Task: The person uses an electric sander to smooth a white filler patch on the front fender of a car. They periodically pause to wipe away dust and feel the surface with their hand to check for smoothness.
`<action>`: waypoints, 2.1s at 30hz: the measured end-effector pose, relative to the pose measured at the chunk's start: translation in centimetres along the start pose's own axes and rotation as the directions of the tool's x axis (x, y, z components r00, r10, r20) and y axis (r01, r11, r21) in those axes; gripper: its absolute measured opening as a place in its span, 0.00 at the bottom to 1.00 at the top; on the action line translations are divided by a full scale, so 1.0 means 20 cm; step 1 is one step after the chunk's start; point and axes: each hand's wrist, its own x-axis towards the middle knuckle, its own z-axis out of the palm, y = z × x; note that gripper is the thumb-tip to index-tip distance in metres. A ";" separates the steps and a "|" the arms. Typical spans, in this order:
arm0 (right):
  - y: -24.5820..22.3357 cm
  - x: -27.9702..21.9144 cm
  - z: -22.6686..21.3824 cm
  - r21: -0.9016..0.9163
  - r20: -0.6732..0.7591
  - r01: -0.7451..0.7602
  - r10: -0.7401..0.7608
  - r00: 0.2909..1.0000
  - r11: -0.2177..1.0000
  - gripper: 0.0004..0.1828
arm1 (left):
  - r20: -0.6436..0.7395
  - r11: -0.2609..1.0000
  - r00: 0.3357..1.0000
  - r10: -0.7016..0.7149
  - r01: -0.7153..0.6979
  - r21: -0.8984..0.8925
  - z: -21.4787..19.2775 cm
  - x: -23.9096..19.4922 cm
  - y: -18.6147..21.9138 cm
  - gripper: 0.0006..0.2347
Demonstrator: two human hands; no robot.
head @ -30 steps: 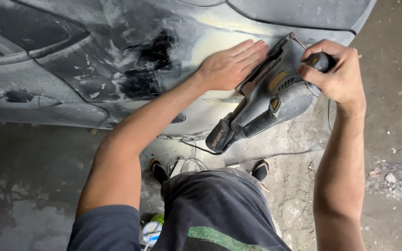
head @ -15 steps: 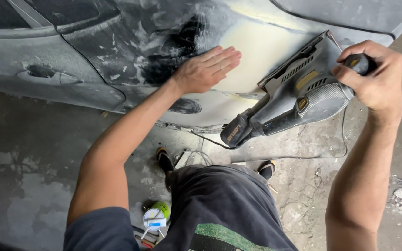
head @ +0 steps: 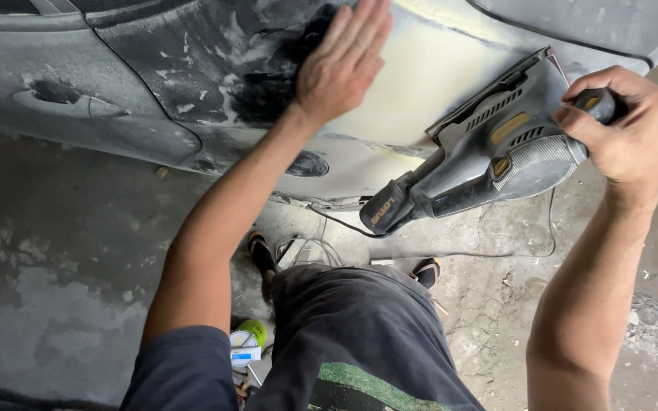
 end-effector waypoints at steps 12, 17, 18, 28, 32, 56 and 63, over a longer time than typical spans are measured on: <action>0.00 0.00 0.00 -0.005 0.005 -0.004 0.004 1.000 1.000 0.08 | 0.032 0.974 0.974 0.223 -0.221 -0.059 -0.02 -0.18 0.42 0.19; 0.01 0.00 -0.01 0.011 0.010 0.011 -0.011 1.000 1.000 0.08 | 0.106 0.942 0.963 0.246 -0.212 -0.260 -0.19 -0.27 0.45 0.19; 0.00 0.00 -0.01 0.015 0.007 -0.017 0.017 1.000 1.000 0.08 | 0.121 0.932 0.960 0.253 -0.208 -0.295 -0.20 -0.29 0.45 0.19; -0.04 0.01 0.01 0.015 -0.002 -0.009 0.009 1.000 1.000 0.09 | 0.113 0.996 0.993 0.021 -0.012 -0.084 -0.05 -0.13 0.32 0.26; 0.11 -0.02 -0.03 0.012 0.023 0.031 -0.031 0.999 0.999 0.08 | 0.113 0.997 0.993 0.037 -0.029 -0.071 -0.05 -0.19 0.44 0.26; 0.25 -0.11 -0.03 0.048 -0.025 0.049 -0.048 0.999 0.998 0.06 | 0.169 0.994 0.984 -0.063 0.076 -0.073 -0.16 -0.56 0.38 0.28; 0.26 -0.12 -0.03 0.070 -0.043 0.045 -0.042 0.998 0.997 0.07 | 0.207 0.996 0.975 -0.085 0.074 0.058 -0.14 -0.88 0.20 0.27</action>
